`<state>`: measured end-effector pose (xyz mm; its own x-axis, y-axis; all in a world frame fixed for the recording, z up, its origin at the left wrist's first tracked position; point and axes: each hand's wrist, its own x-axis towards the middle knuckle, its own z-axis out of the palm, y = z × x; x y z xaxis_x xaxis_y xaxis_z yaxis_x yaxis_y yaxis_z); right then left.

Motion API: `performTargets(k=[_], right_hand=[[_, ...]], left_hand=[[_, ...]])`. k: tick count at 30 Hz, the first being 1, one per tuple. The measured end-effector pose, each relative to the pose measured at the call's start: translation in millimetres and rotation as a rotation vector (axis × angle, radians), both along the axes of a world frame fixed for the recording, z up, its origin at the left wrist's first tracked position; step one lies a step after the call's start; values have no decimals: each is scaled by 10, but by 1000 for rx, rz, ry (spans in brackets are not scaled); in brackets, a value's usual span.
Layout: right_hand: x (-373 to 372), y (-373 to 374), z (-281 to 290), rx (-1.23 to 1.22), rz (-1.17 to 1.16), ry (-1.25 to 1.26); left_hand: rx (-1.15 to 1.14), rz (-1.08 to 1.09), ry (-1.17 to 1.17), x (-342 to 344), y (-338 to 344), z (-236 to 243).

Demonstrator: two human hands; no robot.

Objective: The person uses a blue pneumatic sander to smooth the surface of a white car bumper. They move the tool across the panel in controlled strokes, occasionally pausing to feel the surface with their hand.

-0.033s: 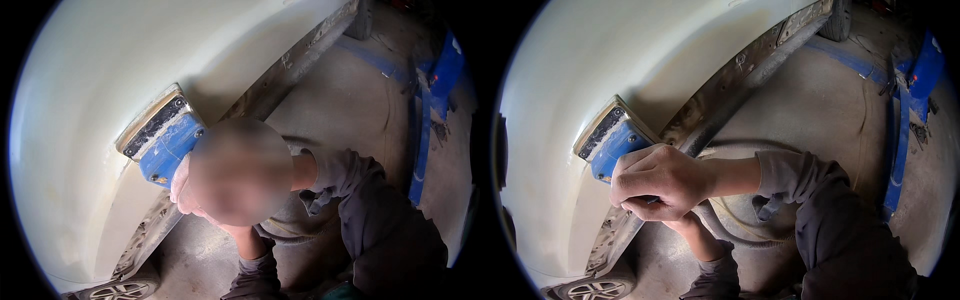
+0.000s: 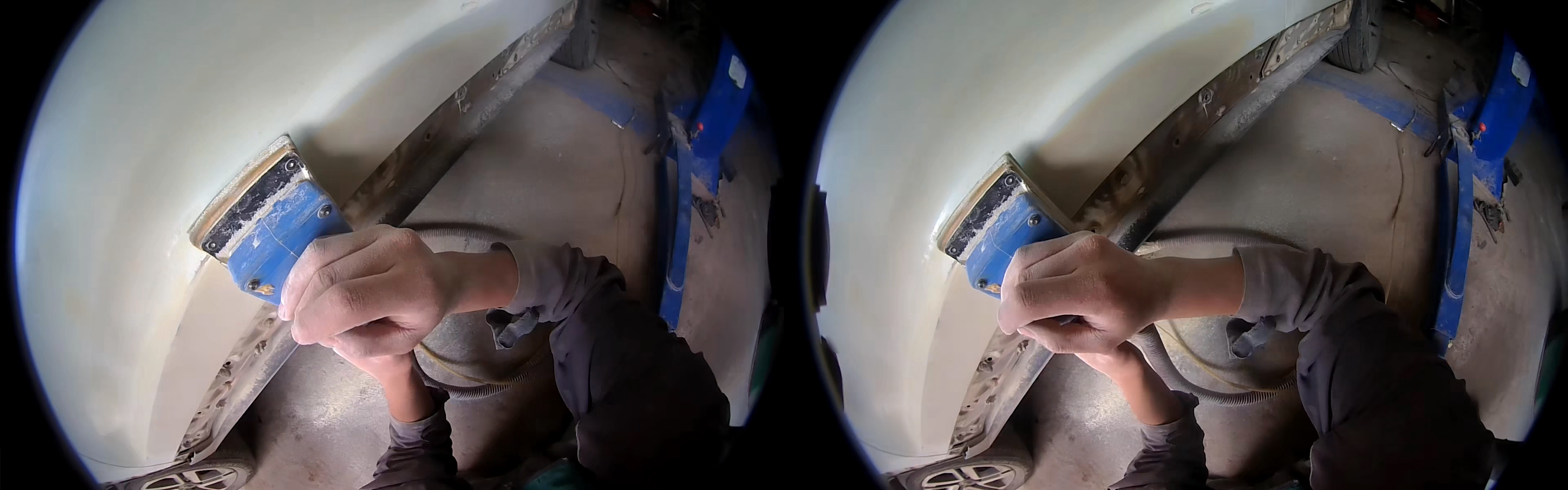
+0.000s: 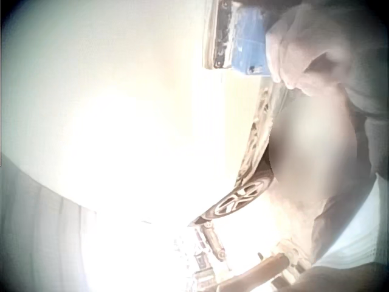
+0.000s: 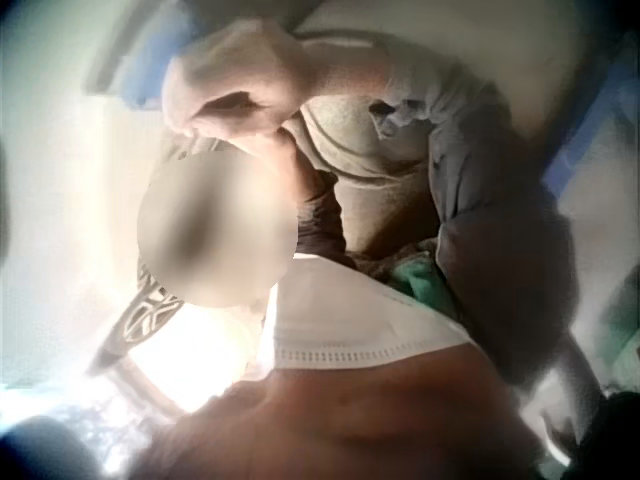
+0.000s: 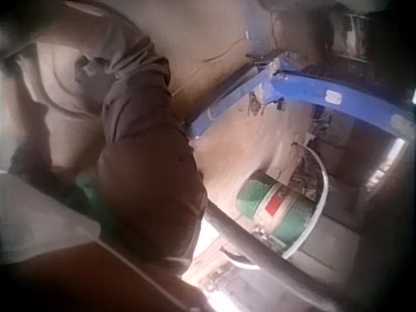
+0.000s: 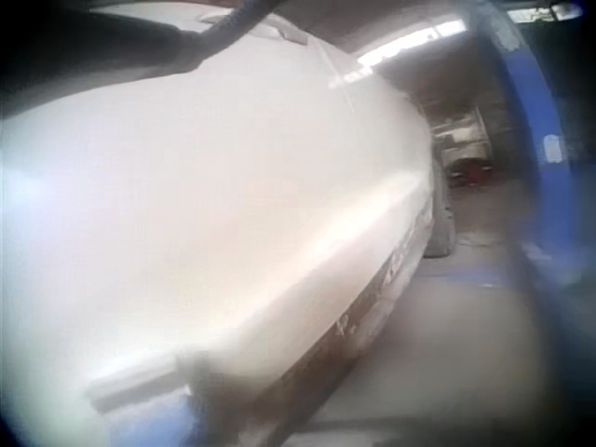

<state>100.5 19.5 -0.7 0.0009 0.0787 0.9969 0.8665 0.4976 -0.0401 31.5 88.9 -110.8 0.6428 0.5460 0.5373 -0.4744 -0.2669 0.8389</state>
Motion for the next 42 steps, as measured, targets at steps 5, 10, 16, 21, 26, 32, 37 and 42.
performTargets(k=[5, 10, 16, 21, 26, 32, 37, 42], right_hand=[[87, -507, 14, -189, -149, 64], [128, -580, 379, -74, -122, 63], [235, -403, 975, 202, 38, 142], [84, -205, -100, -106, -110, -27], [59, -443, -168, -205, -148, 143], [211, -420, 983, 102, -240, 42], [-17, -359, 426, -125, -108, 111], [-167, -144, -554, -276, -127, 157]], left_hand=[[-144, -71, 38, -18, -449, 326], [-129, -139, -63, 28, -525, 731], [-121, -138, 73, 48, -516, 1602], [-155, 102, -158, 87, -389, 279], [-98, 7, 91, -30, -371, 212], [-137, -104, 143, 32, -521, 1530], [-206, -41, -57, 34, -401, 718], [-172, 110, 21, -182, -209, -235]])
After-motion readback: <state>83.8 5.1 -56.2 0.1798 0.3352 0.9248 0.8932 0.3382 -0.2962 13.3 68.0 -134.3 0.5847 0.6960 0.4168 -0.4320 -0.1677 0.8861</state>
